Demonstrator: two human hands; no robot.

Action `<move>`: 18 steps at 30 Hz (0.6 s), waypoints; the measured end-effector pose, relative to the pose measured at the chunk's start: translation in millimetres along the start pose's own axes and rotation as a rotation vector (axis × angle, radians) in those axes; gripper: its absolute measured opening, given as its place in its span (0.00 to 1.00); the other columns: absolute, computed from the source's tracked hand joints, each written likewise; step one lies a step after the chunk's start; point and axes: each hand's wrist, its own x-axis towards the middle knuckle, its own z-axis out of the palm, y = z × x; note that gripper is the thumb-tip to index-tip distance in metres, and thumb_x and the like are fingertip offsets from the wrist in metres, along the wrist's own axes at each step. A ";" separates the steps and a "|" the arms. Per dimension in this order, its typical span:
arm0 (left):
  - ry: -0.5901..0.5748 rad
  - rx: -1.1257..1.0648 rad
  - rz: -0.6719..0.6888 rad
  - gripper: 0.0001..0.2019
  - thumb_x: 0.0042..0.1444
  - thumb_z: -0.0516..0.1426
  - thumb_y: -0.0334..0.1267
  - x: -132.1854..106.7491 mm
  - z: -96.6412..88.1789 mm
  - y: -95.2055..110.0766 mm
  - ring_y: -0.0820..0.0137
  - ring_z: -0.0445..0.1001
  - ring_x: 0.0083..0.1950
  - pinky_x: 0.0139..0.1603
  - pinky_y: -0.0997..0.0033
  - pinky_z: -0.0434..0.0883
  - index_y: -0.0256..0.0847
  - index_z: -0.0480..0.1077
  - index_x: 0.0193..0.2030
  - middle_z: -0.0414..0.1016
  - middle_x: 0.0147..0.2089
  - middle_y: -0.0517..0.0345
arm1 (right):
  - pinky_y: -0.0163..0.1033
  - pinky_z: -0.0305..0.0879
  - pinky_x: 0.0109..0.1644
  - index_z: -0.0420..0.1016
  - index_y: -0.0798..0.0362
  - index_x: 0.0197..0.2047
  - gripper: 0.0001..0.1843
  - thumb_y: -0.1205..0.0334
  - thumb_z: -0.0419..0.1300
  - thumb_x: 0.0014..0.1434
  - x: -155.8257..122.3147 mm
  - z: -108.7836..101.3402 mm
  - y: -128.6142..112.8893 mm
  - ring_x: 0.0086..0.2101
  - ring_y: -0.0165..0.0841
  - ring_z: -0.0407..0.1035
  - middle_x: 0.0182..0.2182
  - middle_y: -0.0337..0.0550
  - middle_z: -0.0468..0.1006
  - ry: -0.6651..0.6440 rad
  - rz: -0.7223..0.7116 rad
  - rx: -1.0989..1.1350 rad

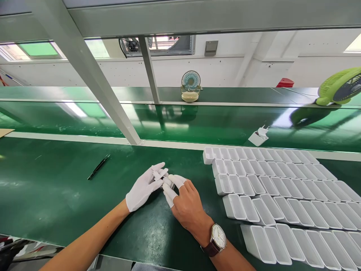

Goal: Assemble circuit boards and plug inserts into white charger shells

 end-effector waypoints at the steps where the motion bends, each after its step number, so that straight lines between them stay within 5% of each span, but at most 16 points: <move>1: 0.004 -0.009 -0.001 0.32 0.61 0.60 0.45 -0.1 0.7 -0.9 0.59 0.73 0.61 0.63 0.55 0.70 0.41 0.58 0.70 0.74 0.57 0.47 | 0.61 0.74 0.52 0.78 0.40 0.54 0.18 0.67 0.63 0.62 -1.3 0.8 -0.1 0.51 0.50 0.72 0.51 0.51 0.75 -0.008 0.006 0.007; 13: -0.035 -0.173 -0.111 0.36 0.59 0.63 0.39 2.7 4.2 4.4 0.56 0.66 0.67 0.69 0.53 0.62 0.43 0.55 0.71 0.67 0.64 0.47 | 0.56 0.66 0.61 0.74 0.49 0.58 0.20 0.71 0.61 0.63 11.6 -2.5 -5.0 0.62 0.48 0.63 0.56 0.49 0.77 -0.057 -0.067 -0.092; 18: -0.040 -0.219 -0.078 0.35 0.60 0.63 0.41 2.5 1.0 -4.7 0.56 0.67 0.65 0.68 0.54 0.64 0.45 0.55 0.72 0.67 0.65 0.48 | 0.50 0.71 0.55 0.75 0.46 0.57 0.19 0.70 0.60 0.64 13.0 -2.9 -4.2 0.53 0.42 0.72 0.53 0.48 0.79 0.002 -0.024 -0.016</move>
